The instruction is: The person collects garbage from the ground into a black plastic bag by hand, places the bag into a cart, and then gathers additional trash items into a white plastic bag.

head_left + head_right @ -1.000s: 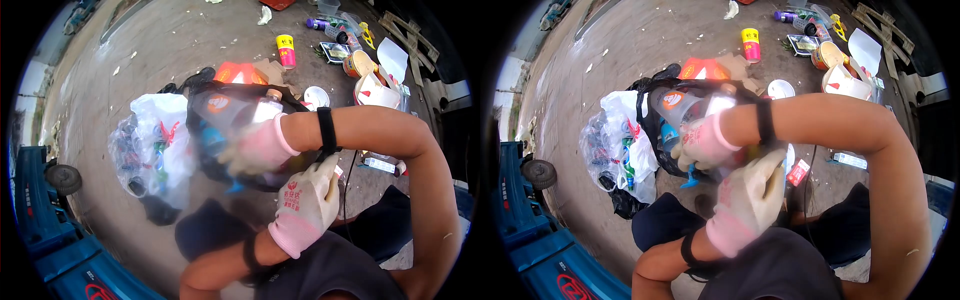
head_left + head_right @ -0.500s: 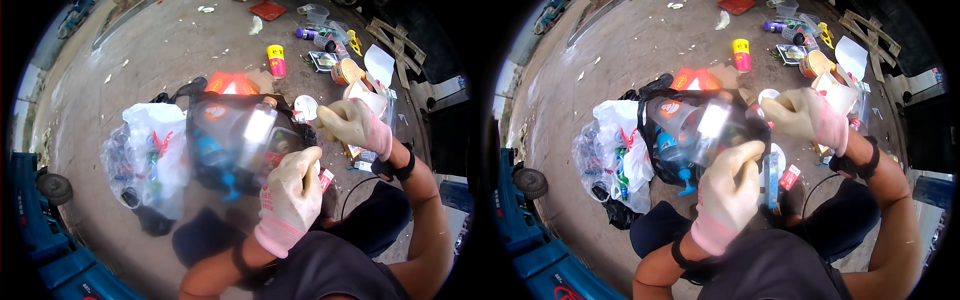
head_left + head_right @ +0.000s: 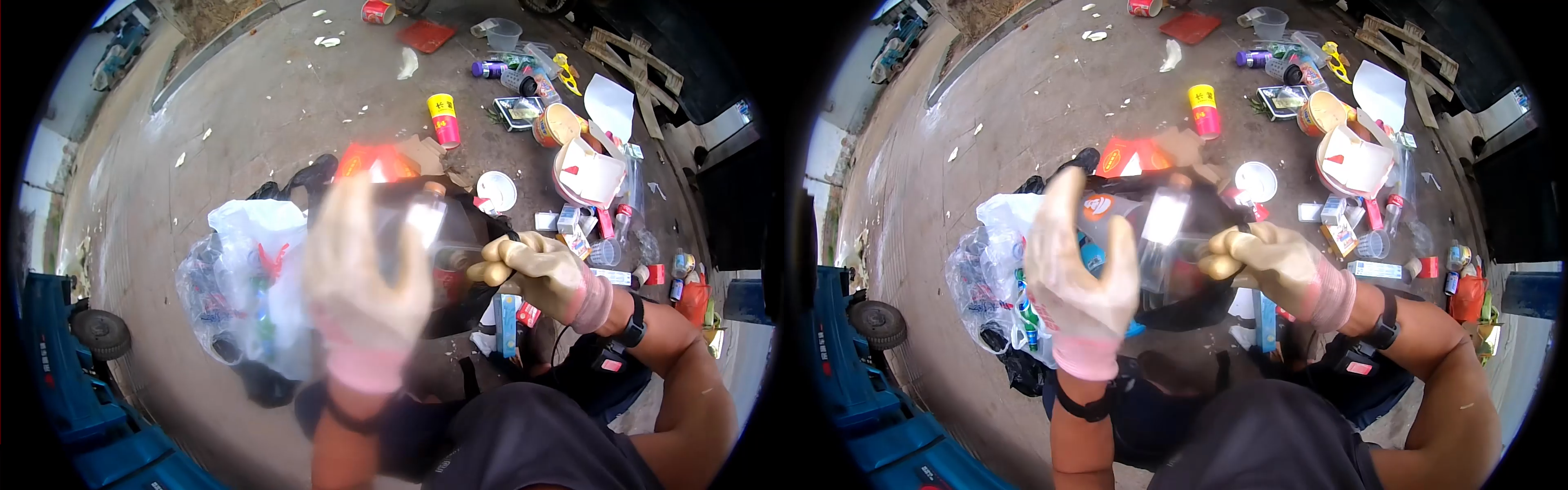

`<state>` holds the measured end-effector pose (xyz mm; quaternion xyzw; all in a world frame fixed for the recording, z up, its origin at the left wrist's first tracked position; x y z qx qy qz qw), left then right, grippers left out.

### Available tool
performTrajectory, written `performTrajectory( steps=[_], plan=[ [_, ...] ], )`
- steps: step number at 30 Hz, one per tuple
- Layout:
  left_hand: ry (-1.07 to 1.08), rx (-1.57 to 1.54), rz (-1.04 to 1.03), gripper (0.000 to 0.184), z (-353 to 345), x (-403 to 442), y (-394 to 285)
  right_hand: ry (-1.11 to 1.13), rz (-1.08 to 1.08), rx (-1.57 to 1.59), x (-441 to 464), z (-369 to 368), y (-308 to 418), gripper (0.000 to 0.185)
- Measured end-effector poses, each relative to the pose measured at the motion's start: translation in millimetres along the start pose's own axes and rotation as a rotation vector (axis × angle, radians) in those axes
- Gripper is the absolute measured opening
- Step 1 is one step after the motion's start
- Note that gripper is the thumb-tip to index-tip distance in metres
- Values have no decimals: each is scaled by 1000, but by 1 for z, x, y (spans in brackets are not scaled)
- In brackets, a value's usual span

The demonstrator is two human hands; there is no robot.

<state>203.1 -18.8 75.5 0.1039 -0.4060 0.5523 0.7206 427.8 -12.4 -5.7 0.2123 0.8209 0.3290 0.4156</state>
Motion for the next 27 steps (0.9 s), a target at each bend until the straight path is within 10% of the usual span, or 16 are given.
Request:
performTrajectory(
  steps=[4, 5, 8, 13, 20, 27],
  plan=[
    [232, 427, 344, 73, -21, -10, 96, 26, -1, 71, -1, -3, -1, 40],
    [344, 383, 410, 53, -31, -23, 120, 45, -7, 70, 0, -3, -1, 40],
    [276, -190, 743, 25, -51, -39, 149, 56, -8, 34, 4, 0, 5, 35],
    [318, -607, 923, 31, -37, -1, 73, 133, 16, -43, 9, -5, 24, 44],
    [496, -275, 243, 24, -57, -11, 58, 388, -46, 167, 46, -14, 17, 59],
    [466, -412, 621, 20, -44, 13, 69, 192, -19, 94, 62, -41, 33, 56]
  ],
)
Point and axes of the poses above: each hand's wrist, its own x-axis towards the middle knuckle, its own z-axis out of the back of the hand, y = z × x, the point moved 5 cm from there along x, towards the middle knuckle, and after that the axes turned 8 degrees about -z, right-handed, at the moved point
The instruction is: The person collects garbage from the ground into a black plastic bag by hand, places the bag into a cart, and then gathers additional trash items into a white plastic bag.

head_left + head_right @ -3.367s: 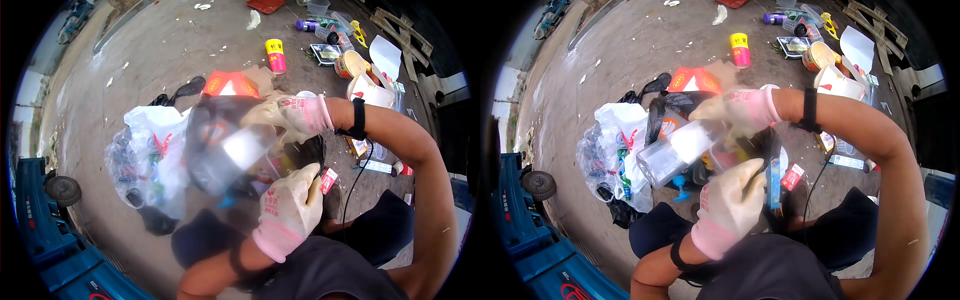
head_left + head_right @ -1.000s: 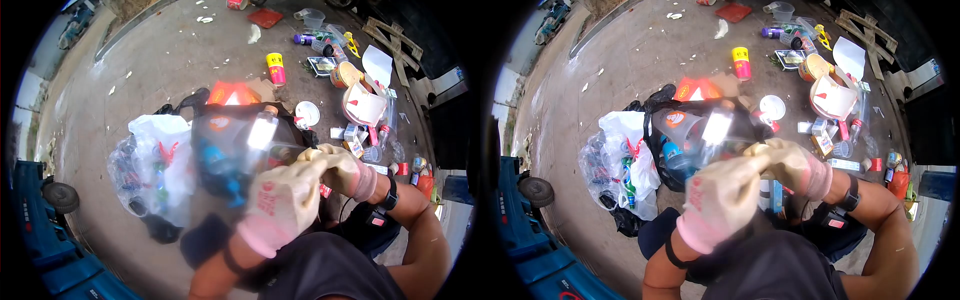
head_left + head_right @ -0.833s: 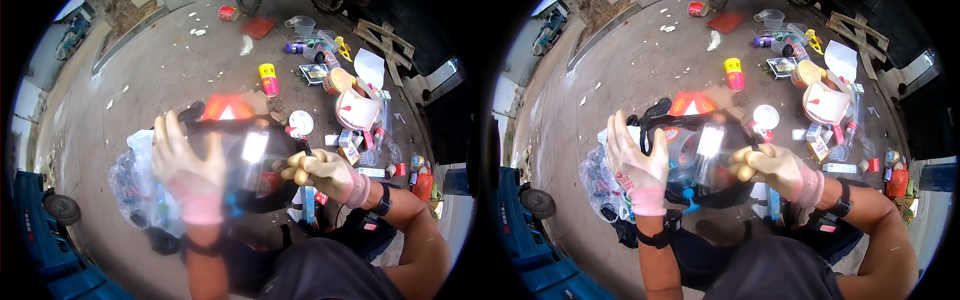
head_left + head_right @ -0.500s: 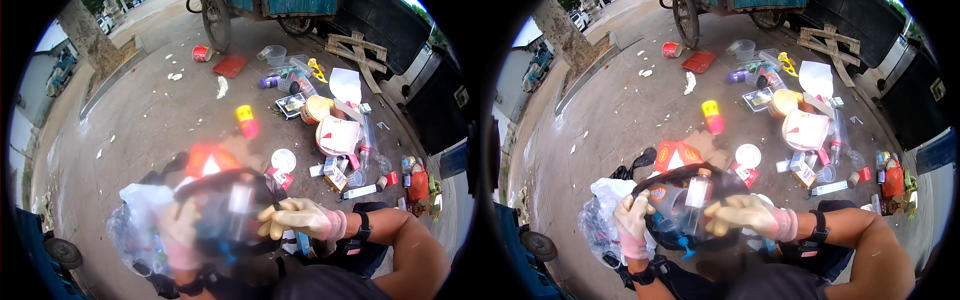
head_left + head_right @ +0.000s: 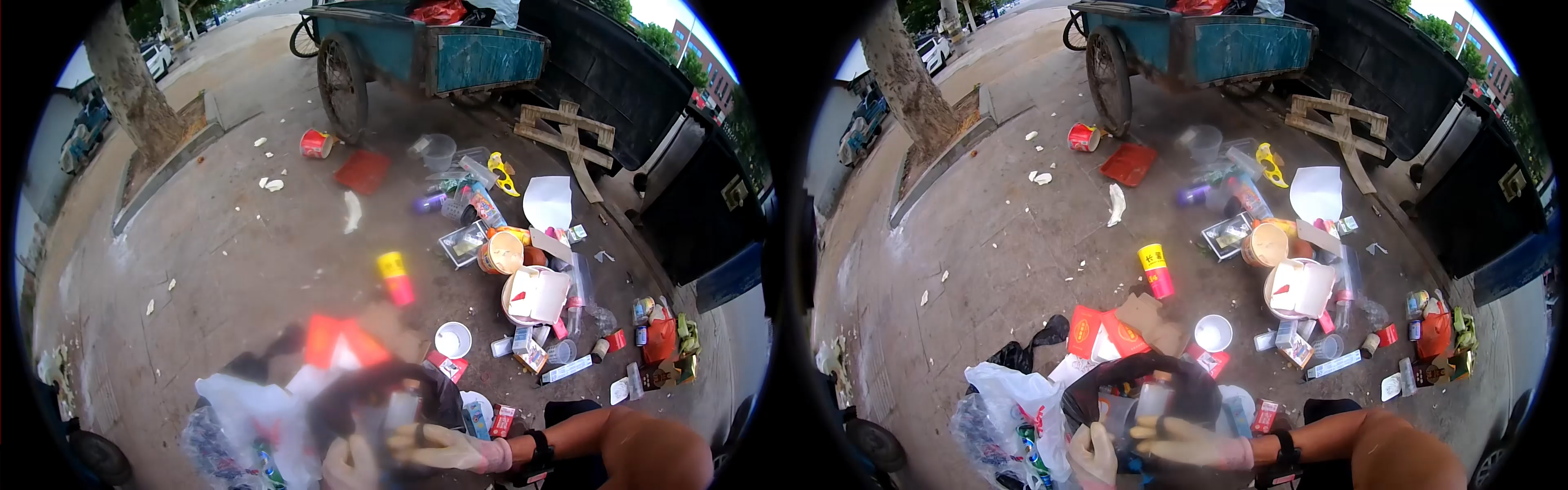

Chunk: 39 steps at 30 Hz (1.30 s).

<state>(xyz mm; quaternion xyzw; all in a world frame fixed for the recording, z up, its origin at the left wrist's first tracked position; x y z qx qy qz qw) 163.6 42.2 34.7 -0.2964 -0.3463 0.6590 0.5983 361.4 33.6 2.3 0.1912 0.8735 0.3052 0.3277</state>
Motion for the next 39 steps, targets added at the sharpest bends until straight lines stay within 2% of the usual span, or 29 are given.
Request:
performTrajectory(
  steps=[1, 2, 3, 4, 5, 7, 8, 9, 11, 13, 14, 16, 18, 19, 21, 24, 25, 26, 27, 28, 30, 31, 32, 34, 35, 36, 37, 38, 39],
  plan=[
    [-22, -11, -27, 22, -1, -1, 4, 21, -12, 122, 12, 0, -22, 69],
    [-107, -132, -56, 22, -13, 0, 16, -9, 60, 120, 37, 6, -48, 69],
    [-80, -201, 54, 26, -22, -8, 24, -36, 133, 123, 50, 4, -60, 70],
    [-92, -126, 54, 26, -27, -14, 24, -9, 80, 284, 36, -18, -25, 69],
    [-101, -50, 65, 26, -31, -28, 23, -32, 66, 135, 24, -33, 2, 62],
    [-201, -122, 9, 26, -21, -33, -9, -5, 21, 221, 7, -63, 32, 56],
    [-219, -180, 187, 27, -17, -41, -21, -2, -13, 266, 1, -74, 37, 48],
    [-155, -163, 205, 33, -10, -40, -32, 21, -9, 268, 1, -76, 34, 41],
    [47, -190, 194, 25, 6, -37, -78, -109, -68, 121, -25, -77, 38, 34],
    [4, -172, -7, 19, 19, -31, -127, -226, 209, -411, -45, -89, 53, 30],
    [-2, -106, 3, 17, 26, -31, -152, -340, 337, -659, -57, -95, 61, 29],
    [-19, -82, -16, 17, 43, -28, -195, -278, 411, -611, -86, -116, 112, 28],
    [-32, -59, -83, 17, 65, -18, -239, -272, 304, -849, -103, -129, 130, 23],
    [-17, -55, -97, 17, 73, -14, -256, -280, 492, -1208, -115, -140, 146, 22],
    [17, -51, -124, 18, 91, -8, -293, -267, 262, -796, -134, -149, 177, 22],
    [6, 157, -247, 20, 131, -2, -350, -246, 46, -483, -160, -157, 216, 23],
    [6, 215, -292, 19, 143, 0, -362, -271, -182, -147, -159, -147, 211, 23],
    [-184, 221, -234, 15, 169, 1, -378, -368, -379, 211, -162, -138, 206, 24],
    [-129, 245, -95, 18, 192, 2, -376, -430, -371, 229, -169, -136, 231, 16],
    [-176, 243, -94, 16, 217, 3, -373, -492, -361, 247, -176, -134, 257, 11],
    [-251, 204, -33, 19, 265, 4, -353, -511, -339, 282, -187, -115, 288, 14],
    [-276, 172, 28, 23, 289, 0, -335, -637, -359, 195, -194, -128, 323, 15],
    [-236, 7, 314, 28, 309, -4, -307, -525, -329, 340, -194, -113, 325, 16],
    [-292, 5, 493, 30, 333, -34, -215, -594, -277, 339, -201, -115, 368, 15],
    [-313, 2, 599, 31, 342, -64, -173, -726, -216, 219, -207, -133, 404, 16],
    [-254, 59, 667, 33, 358, -87, -151, -706, -152, 204, -212, -141, 434, 27],
    [-193, 119, 725, 35, 372, -112, -130, -739, -81, 186, -218, -135, 454, 28],
    [-233, 51, 793, 35, 378, -149, -97, -792, -39, 84, -223, -136, 481, 28],
    [-275, -15, 860, 36, 382, -187, -61, -737, 43, 137, -230, -128, 502, 28]
  ],
)
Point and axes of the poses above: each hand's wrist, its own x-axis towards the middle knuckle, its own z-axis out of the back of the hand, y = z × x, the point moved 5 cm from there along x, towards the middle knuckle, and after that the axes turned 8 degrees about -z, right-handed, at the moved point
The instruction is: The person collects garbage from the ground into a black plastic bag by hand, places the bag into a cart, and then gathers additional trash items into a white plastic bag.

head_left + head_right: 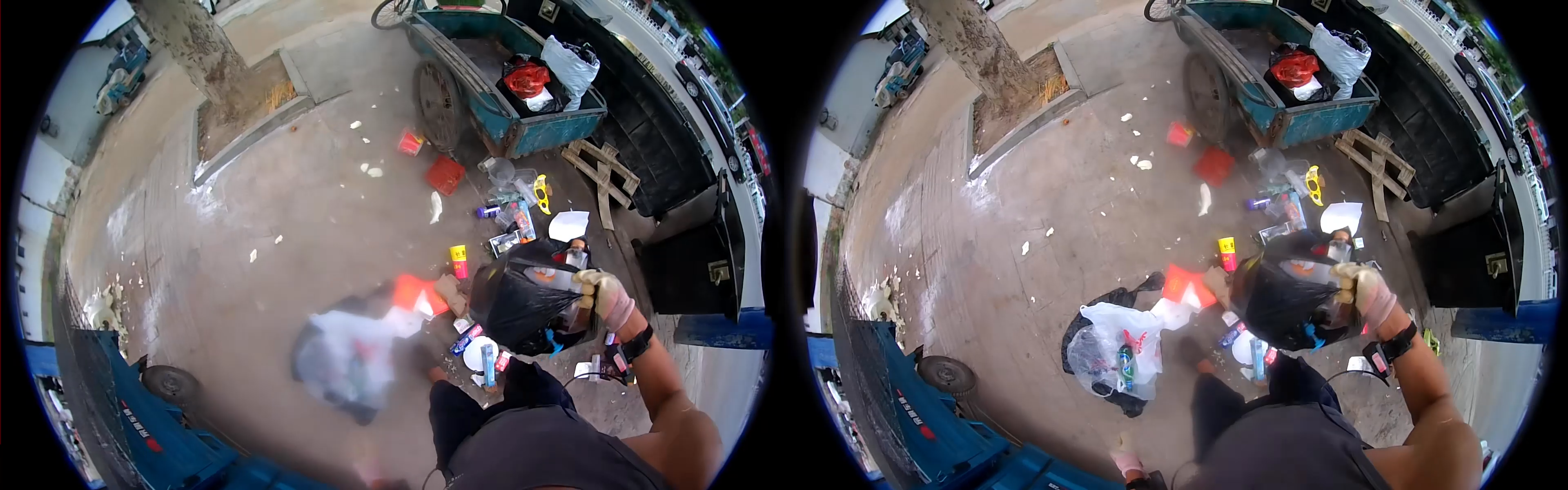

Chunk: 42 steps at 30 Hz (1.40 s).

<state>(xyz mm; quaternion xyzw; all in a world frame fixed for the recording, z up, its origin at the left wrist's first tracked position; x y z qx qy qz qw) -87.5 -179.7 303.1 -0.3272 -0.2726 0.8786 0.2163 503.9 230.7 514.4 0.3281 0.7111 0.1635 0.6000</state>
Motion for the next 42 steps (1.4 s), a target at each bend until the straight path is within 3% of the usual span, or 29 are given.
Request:
performTrajectory(
  steps=[1, 2, 4, 7, 13, 14, 19, 22, 23, 24, 26, 29, 34, 36, 42],
  plan=[
    [-2, 134, 87, 35, 9, 2, 41, -1, 44, 49, -10, -10, 27, 28],
    [-7, 267, 172, 34, 16, 3, 64, -141, 147, -36, -19, -22, 57, 29],
    [21, 52, 334, 31, 19, -1, 64, -224, 217, -13, -35, -47, 117, 24],
    [136, -71, 401, 32, -9, 28, 36, -238, 338, 61, -38, -53, 206, 24],
    [291, -163, 352, 36, -67, 133, -61, -170, 585, 220, -8, -67, 377, 29],
    [303, -170, 338, 36, -73, 151, -80, -293, 624, 246, -7, -92, 399, 31],
    [280, -200, 316, 41, -98, 256, -177, -164, 799, 342, 77, -132, 522, 41],
    [244, -239, 371, 44, -101, 309, -232, -13, 916, 113, 154, -125, 588, 43],
    [243, -265, 384, 46, -101, 322, -243, 43, 876, 101, 177, -135, 612, 42],
    [247, -340, 388, 47, -106, 341, -255, -66, 832, 267, 203, -148, 636, 43],
    [341, -716, 507, 54, -128, 368, -275, -91, 726, 251, 240, -170, 686, 42],
    [364, -301, 370, 53, -178, 446, -368, -40, 702, 274, 285, -195, 759, 37],
    [443, -163, 251, 50, -215, 540, -528, -137, 813, 310, 365, -206, 869, 40],
    [478, -133, 221, 49, -230, 573, -575, -30, 810, 314, 421, -184, 897, 39],
    [570, -30, 193, 46, -275, 697, -688, -286, 612, 418, 598, -149, 905, 32]
  ],
)
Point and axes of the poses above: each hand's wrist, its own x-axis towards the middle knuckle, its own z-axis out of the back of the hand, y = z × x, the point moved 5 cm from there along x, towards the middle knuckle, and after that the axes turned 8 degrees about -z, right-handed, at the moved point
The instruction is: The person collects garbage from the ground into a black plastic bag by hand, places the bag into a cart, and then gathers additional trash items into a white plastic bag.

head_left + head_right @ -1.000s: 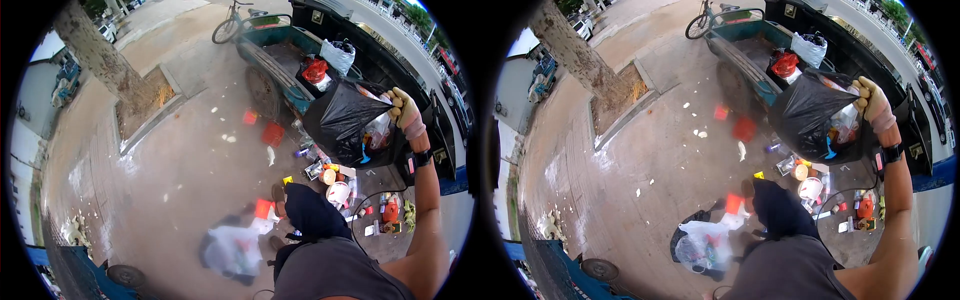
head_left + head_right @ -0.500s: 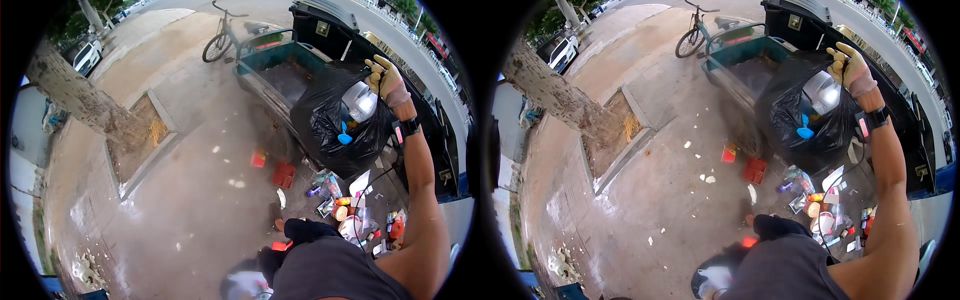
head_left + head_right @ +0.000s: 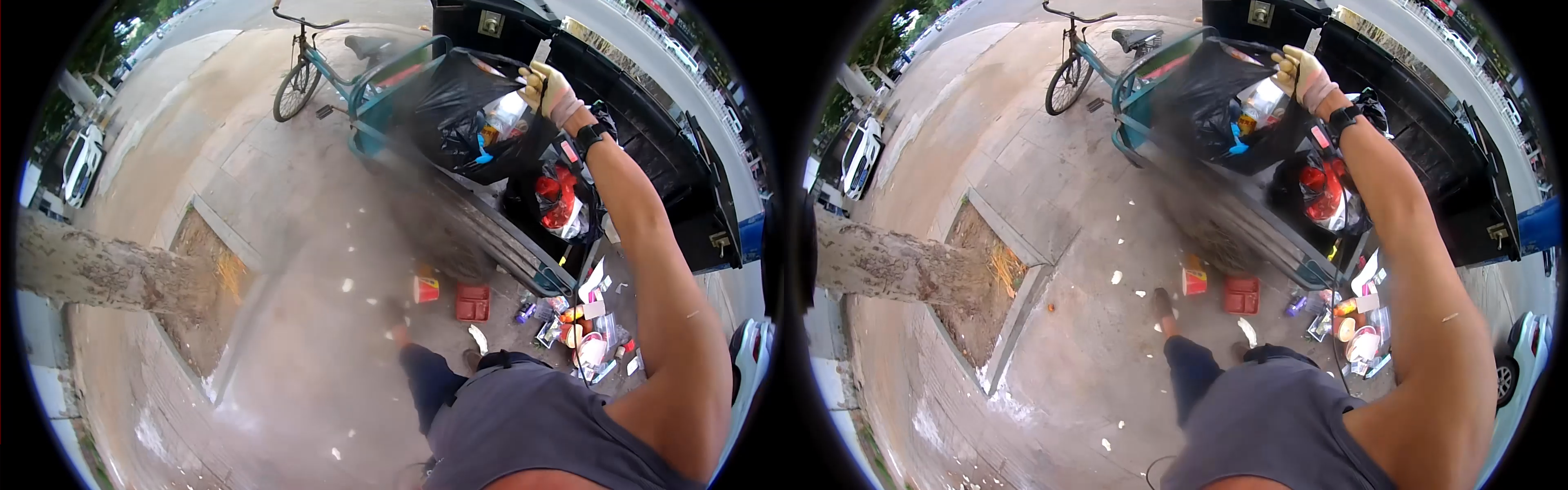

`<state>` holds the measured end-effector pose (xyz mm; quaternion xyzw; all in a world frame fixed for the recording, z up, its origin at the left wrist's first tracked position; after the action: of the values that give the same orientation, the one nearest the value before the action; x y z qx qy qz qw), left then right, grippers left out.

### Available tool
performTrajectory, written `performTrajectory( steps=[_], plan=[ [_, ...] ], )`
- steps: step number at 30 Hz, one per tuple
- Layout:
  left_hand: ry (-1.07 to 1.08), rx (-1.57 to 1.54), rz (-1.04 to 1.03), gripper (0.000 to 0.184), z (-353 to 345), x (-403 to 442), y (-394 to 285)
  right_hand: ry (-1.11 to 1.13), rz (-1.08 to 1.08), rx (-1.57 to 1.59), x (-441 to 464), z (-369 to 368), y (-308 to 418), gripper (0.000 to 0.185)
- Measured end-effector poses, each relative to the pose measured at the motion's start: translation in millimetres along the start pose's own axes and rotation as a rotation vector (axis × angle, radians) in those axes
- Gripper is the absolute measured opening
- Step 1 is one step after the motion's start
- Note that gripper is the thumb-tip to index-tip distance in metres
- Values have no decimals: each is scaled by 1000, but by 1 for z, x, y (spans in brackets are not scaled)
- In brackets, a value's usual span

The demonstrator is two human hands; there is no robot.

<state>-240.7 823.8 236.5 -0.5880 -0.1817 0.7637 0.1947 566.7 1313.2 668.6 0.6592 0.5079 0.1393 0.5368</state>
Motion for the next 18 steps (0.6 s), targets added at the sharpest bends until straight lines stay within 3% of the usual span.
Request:
performTrajectory(
  steps=[3, 5, 8, 10, 12, 14, 18],
  plan=[
    [19, 51, 43, 44, 22, 50, -58, -29, -112, -78, 76, 28, -58, 38],
    [23, 99, 71, 43, 47, 78, -97, -365, -145, -6, 95, 41, -73, 55],
    [37, 166, 114, 42, 82, 114, -138, -383, -184, 30, 110, 61, -75, 36],
    [49, 208, 136, 41, 103, 135, -165, -220, -348, 102, 122, 66, -88, 36],
    [60, 247, 156, 40, 120, 151, -183, -340, -411, 79, 115, 70, -109, 34],
    [62, 267, 171, 40, 136, 163, -196, -123, -528, 7, 136, 106, -151, 30],
    [74, 270, 188, 38, 161, 173, -202, -119, -472, -149, 141, 111, -189, 22]
  ],
)
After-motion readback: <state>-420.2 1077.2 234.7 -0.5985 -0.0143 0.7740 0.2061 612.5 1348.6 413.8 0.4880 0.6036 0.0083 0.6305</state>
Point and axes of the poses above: each hand's wrist, its own x-axis towards the middle knuckle, its own z-axis out of the back of the hand, y = z × x, the point moved 5 cm from there along x, towards the middle knuckle, and after that the axes turned 8 degrees about -z, right-handed, at the moved point
